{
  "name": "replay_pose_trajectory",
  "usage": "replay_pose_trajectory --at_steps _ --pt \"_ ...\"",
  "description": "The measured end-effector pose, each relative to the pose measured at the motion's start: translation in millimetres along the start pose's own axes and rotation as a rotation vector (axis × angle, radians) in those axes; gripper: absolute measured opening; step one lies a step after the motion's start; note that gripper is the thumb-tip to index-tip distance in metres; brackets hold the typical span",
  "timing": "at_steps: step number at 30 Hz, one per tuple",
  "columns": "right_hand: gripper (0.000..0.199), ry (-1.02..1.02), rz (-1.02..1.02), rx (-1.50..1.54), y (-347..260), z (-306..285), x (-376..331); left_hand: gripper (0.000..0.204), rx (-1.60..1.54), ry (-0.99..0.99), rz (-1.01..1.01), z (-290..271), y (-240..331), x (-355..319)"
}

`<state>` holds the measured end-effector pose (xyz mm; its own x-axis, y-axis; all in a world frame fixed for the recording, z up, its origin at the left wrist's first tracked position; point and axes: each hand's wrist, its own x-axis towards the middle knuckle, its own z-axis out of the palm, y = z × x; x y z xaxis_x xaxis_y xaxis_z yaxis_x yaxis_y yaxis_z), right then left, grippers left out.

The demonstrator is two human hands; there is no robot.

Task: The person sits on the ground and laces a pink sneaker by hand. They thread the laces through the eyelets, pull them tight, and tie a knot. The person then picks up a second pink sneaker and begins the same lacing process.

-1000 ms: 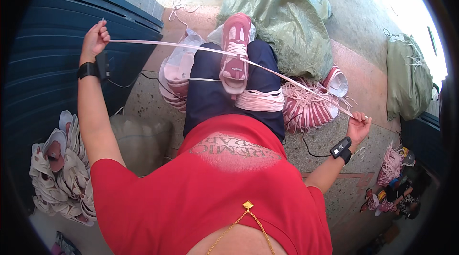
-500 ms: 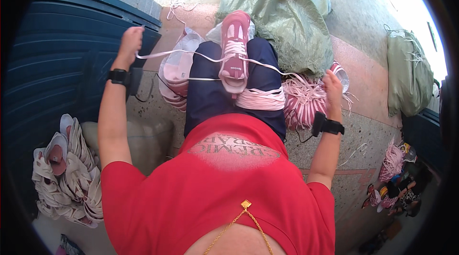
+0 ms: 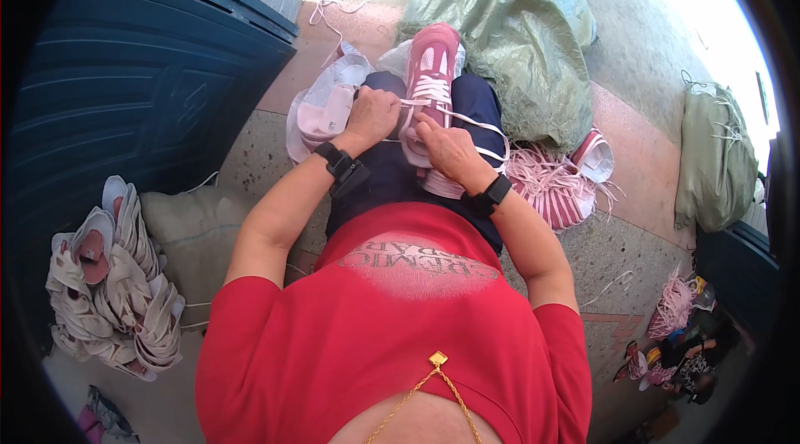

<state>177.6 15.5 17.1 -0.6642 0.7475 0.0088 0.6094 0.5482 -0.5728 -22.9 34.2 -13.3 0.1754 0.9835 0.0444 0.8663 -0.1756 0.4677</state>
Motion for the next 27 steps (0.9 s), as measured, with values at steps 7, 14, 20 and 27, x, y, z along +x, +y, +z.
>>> replay_pose_trajectory --at_steps 7,14,20,27 --pt "0.016 0.000 -0.023 -0.071 -1.1 3.2 2.5 0.015 0.073 -0.018 -0.030 6.6 11.6 5.3" --pt "0.014 0.131 0.093 0.283 -1.5 5.3 -14.1 0.017 0.073 0.099 -0.045 -3.3 30.2 6.8" --pt "0.017 0.343 0.399 0.304 27.2 9.0 -25.1 0.026 0.245 -0.038 -0.015 -3.6 44.3 -10.4" --pt "0.017 0.449 0.404 -0.022 48.1 27.8 -5.5 0.021 -0.226 -0.069 -0.140 5.7 20.8 -3.3"
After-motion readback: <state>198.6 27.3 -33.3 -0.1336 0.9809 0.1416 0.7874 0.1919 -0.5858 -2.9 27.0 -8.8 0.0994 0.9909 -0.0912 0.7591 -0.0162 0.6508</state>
